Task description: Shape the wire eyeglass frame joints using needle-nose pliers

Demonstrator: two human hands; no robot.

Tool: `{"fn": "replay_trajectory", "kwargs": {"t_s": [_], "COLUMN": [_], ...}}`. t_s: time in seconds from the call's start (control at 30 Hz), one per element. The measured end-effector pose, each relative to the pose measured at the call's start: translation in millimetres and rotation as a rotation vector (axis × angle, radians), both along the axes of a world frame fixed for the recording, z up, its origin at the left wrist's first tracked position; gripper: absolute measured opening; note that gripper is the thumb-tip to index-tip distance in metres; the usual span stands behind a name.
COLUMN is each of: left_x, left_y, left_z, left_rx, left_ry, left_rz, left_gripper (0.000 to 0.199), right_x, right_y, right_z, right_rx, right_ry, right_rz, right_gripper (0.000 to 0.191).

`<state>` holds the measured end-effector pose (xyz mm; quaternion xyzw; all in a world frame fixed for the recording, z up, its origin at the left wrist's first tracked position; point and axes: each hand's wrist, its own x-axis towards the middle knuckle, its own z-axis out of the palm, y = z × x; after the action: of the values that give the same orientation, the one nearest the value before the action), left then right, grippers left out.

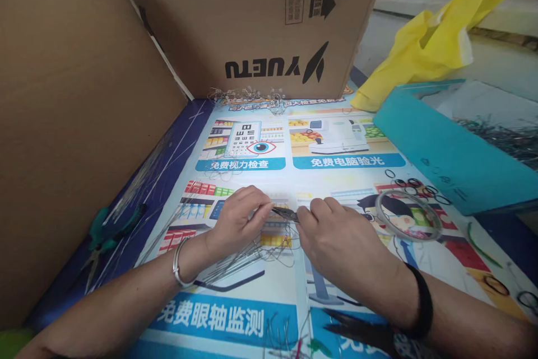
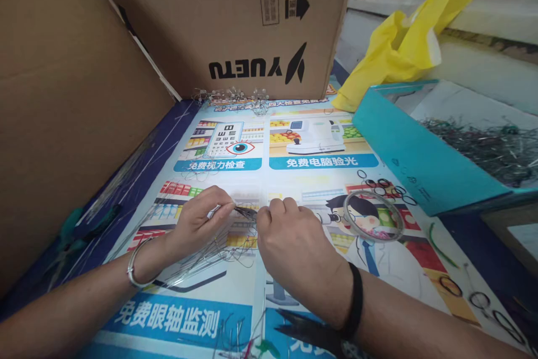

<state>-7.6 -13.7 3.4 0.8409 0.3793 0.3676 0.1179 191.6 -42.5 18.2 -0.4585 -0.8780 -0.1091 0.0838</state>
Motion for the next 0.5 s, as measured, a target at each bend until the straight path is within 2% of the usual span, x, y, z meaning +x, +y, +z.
{"fn": "replay_trajectory", "kwargs": {"t_s": [0.33, 0.5], "left_x": [-1.6, -6.0], "left_y": [0.0, 6.3], "left_z": [-1.2, -2.2], "left_rx": [-0.025, -0.233], "left_ry": [0.007, -0.051], "left_rz": [-0.002, -0.001], "left_gripper": [0.013, 0.018], "right_x": [3.2, 7.1], "right_y": [2.8, 8.8], "right_z": [0.5, -4.7], "right_rx": [-0.026, -0.044], "right_ry": [0.021, 0.067], "right_rz": [0.033, 0.046], "right_gripper": [0.008, 0.01]}}
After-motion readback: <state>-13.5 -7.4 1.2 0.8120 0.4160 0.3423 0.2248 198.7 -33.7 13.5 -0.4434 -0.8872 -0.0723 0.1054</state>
